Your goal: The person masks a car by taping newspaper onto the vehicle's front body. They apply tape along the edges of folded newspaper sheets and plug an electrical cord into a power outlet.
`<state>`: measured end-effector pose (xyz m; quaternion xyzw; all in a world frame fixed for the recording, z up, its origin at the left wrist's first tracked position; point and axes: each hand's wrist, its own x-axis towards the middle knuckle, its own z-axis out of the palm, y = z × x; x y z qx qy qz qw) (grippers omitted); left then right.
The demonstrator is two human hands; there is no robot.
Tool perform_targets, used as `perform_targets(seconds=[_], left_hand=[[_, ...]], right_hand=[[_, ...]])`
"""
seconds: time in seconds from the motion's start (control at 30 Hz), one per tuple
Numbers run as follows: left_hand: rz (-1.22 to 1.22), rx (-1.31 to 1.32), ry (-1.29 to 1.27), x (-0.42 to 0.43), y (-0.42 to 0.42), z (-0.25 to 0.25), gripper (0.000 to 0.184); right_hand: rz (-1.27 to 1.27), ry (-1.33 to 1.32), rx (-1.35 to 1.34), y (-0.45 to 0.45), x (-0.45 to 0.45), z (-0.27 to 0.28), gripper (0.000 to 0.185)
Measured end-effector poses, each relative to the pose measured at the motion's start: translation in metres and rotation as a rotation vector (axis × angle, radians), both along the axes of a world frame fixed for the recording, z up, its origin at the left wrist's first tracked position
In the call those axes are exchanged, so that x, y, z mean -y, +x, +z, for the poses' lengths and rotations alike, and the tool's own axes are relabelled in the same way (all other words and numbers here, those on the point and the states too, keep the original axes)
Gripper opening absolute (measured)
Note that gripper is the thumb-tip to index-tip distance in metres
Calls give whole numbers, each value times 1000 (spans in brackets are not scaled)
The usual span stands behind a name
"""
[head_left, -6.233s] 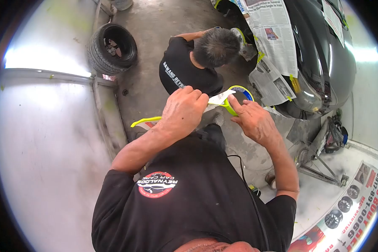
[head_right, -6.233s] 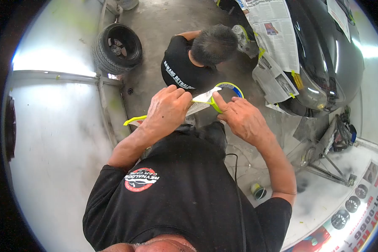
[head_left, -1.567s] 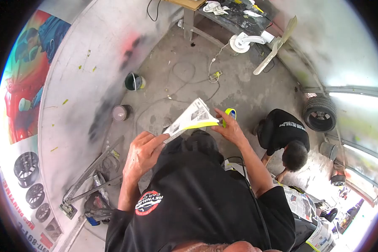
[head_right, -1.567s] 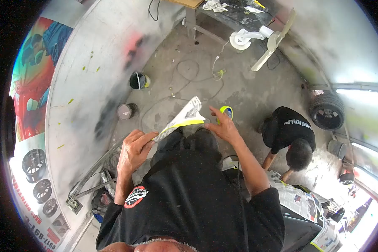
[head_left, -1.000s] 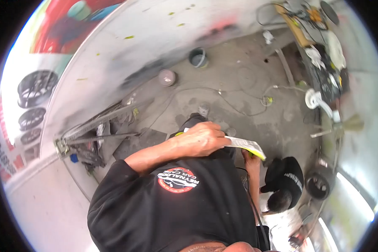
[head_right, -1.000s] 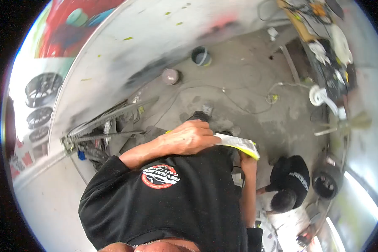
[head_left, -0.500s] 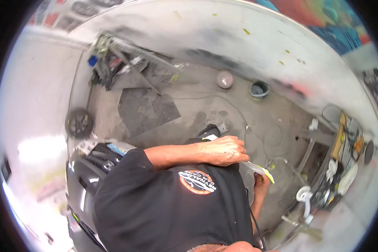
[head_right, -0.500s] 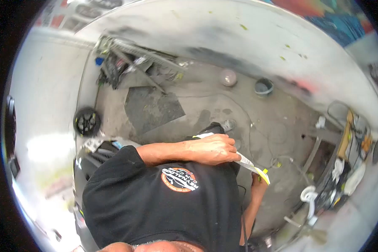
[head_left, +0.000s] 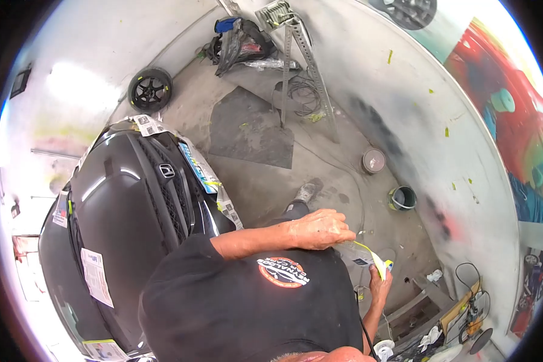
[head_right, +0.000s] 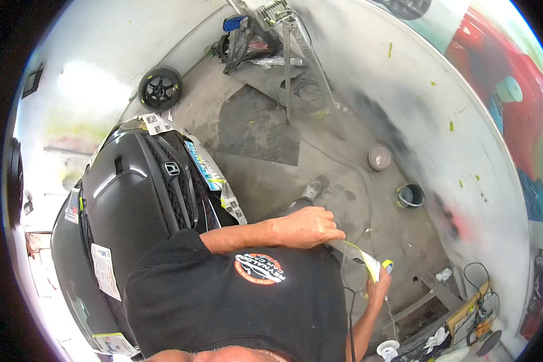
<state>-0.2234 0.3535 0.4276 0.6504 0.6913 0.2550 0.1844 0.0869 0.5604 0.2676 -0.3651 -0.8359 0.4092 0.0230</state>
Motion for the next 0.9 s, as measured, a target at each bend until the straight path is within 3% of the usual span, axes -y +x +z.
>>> perform_targets(seconds=[0.07, 0.13, 0.27, 0.53, 0.7, 0.8, 0.9], left_hand=[[22, 10, 34, 13, -24, -5, 28], [46, -7, 5, 22, -48, -11, 27], [66, 2, 20, 40, -107, -10, 23], [71, -76, 27, 66, -206, -6, 7], [184, -73, -16, 94, -231, -12, 8], [286, -76, 7, 111, -230, -16, 9], [431, -54, -41, 133, -221, -6, 19]], right_hand=[[-16, 41, 24, -43, 6, 22, 30], [-28, -23, 229, -68, 6, 29, 30], [-93, -10, 74, -106, 34, 6, 29], [-46, -227, 145, -174, 95, -8, 26], [11, -271, 103, -234, 97, 17, 29], [140, -136, 34, -253, 73, -8, 28], [243, -140, 151, -291, 43, -8, 29]])
